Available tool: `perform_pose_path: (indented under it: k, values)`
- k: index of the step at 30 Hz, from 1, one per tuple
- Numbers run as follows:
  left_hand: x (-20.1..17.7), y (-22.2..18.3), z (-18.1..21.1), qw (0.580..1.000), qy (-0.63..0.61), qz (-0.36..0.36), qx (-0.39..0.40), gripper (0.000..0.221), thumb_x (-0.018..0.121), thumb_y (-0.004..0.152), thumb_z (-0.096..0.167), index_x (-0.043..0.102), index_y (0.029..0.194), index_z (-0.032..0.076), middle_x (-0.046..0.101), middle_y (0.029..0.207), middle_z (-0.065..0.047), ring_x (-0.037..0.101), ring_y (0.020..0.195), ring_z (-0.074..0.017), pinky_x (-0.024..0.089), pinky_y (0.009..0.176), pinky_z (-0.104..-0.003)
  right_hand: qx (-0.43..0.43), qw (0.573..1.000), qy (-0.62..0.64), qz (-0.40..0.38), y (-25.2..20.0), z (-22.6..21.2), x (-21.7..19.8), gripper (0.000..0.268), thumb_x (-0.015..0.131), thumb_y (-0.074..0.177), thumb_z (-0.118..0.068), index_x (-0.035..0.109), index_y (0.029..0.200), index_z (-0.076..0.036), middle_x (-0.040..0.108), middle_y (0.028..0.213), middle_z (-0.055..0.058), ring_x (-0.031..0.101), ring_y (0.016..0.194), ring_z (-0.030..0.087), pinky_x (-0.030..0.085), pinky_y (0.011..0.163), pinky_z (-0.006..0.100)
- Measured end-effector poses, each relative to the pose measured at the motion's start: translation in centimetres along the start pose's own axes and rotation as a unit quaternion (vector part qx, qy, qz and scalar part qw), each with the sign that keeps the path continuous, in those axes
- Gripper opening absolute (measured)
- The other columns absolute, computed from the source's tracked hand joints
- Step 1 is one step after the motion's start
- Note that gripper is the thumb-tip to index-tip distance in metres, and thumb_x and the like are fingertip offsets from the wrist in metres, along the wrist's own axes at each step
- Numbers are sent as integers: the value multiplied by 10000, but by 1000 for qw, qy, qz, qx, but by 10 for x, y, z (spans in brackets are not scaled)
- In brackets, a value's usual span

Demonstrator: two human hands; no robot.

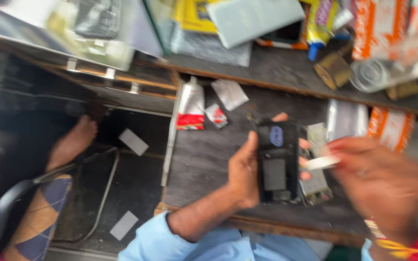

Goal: The person cleans and reassembles a mobile phone by wiping the interior and back panel with a cloth and pressing the components together by hand.

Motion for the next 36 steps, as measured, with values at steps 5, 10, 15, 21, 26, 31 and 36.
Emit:
perform_pose_path:
  k: [5,10,15,21,26,31,36]
  values:
    - [-6,1,-4,998,-2,49,-28,682,310,1160,502,278,1717,111,572,1480,-149,586,1335,-264,469,1174,-408,-197,949,-213,-120,3,-33,46,253,756,795,16,705,1040,51,674,1036,149,682,926,323,572,834,423]
    - [-1,-1,-1,999,31,17,-29,694,288,1171,563,273,1712,129,560,1476,-156,579,1323,-239,454,1163,-376,-241,901,-310,-183,-5,-40,65,352,729,780,-86,736,1115,25,678,1125,92,610,1066,266,486,983,536]
    - [12,2,0,995,-41,-83,-31,697,241,1158,621,246,1714,199,543,1533,-192,596,1310,-292,484,1143,-419,-240,880,-355,-206,-30,-45,76,501,696,904,-398,709,1270,-56,609,1318,22,454,1219,241,346,1064,616]
    - [1,-1,-4,997,54,14,-50,790,243,1140,633,220,1739,119,496,1480,-185,546,1360,-276,459,1192,-424,-183,844,-460,-207,-20,-25,64,552,681,921,-420,676,1372,-103,542,1386,9,404,1254,260,234,1106,683]
    - [10,0,-1,998,27,-31,-56,743,212,1128,635,268,1699,163,521,1525,-179,573,1316,-283,462,1154,-421,-176,868,-417,-204,-25,-30,73,583,688,959,-459,657,1410,-91,487,1449,40,355,1275,305,220,1094,697]
    - [8,0,2,987,151,21,-57,789,193,1094,646,300,1667,115,493,1516,-133,502,1405,-254,410,1220,-413,-133,867,-442,-190,-16,-27,67,615,687,925,-482,652,1420,-120,460,1477,62,349,1298,334,185,1111,706]
    - [5,2,0,982,182,23,-47,799,213,1086,646,306,1658,95,465,1591,-105,456,1471,-255,379,1254,-389,-121,840,-501,-170,-11,-27,60,599,669,930,-454,679,1420,-109,478,1456,63,354,1314,320,210,1119,652]
Point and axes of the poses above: each hand's wrist, its own y-axis towards the middle knuckle, its own x-axis out of the palm, z = x × y, the point moved 5 cm from there along y, towards the middle knuckle
